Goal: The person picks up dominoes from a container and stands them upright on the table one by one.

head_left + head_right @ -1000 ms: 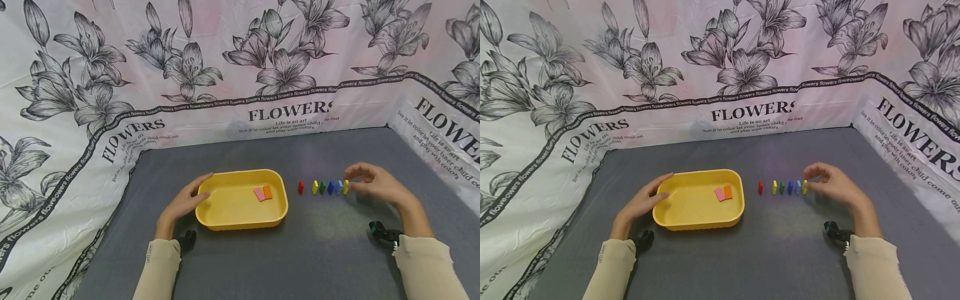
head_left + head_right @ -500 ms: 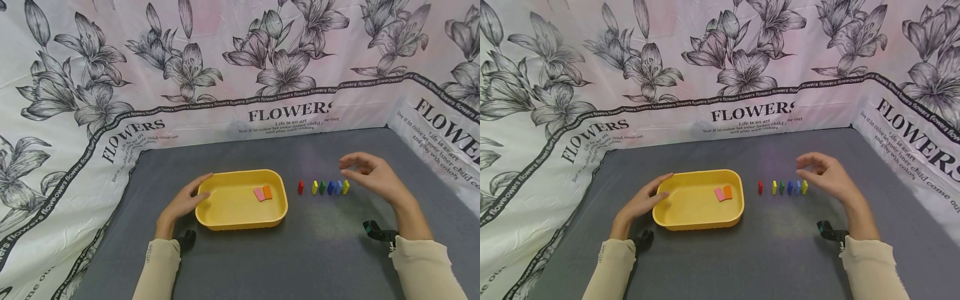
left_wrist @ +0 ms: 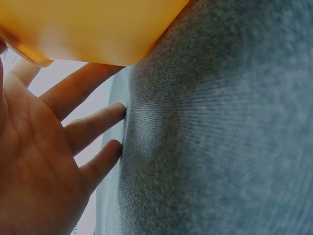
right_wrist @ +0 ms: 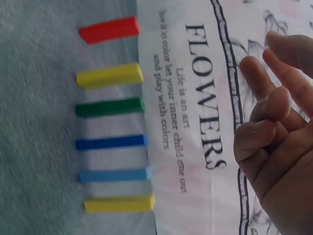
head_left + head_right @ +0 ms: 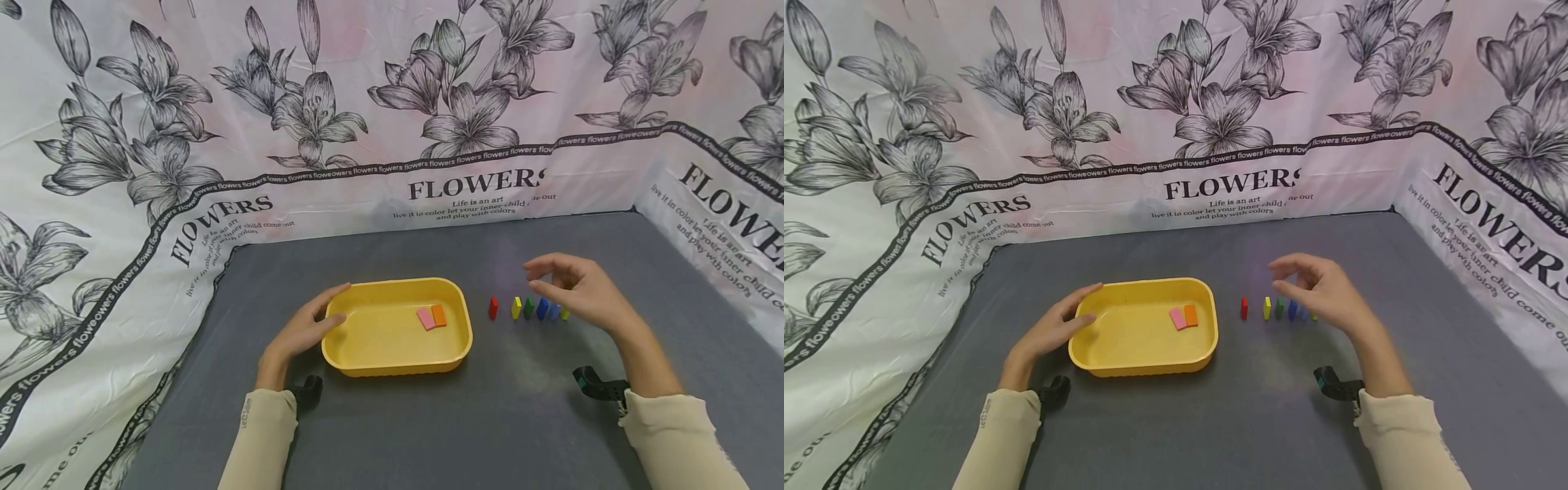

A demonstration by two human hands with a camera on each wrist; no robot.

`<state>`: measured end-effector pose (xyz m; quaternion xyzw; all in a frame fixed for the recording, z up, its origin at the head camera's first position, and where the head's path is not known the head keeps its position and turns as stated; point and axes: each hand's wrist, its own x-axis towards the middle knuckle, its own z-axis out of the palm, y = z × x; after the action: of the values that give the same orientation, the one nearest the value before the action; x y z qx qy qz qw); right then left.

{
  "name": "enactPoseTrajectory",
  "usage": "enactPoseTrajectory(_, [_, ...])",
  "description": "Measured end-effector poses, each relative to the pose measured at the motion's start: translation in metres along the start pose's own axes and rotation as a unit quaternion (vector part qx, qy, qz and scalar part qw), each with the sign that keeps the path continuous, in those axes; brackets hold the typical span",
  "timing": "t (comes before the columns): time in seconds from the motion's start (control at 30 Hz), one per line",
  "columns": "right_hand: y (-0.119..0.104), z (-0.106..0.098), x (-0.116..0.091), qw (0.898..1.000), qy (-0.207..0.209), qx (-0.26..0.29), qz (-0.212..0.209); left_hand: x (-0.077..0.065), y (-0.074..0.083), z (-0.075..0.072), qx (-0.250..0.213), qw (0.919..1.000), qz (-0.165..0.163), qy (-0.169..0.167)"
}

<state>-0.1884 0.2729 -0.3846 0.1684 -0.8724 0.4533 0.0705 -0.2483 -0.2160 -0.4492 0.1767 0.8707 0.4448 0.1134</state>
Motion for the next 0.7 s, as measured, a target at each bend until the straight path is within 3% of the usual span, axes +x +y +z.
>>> enactPoseTrajectory(0.23, [-0.008,0.019,0.011,1.0,-0.015,-0.016,-0.005,0.001,0.0,0.0,-0.007,1.0,0.002,0.001])
enactPoseTrajectory(0.43, [-0.017,0.04,0.024,0.998,-0.04,-0.021,-0.035,0.001,-0.001,-0.001,0.003,1.0,0.004,0.004])
enactPoseTrajectory(0.7, [-0.03,0.078,0.04,0.992,-0.086,-0.076,-0.045,-0.002,0.002,-0.001,0.004,0.9999,-0.009,0.002])
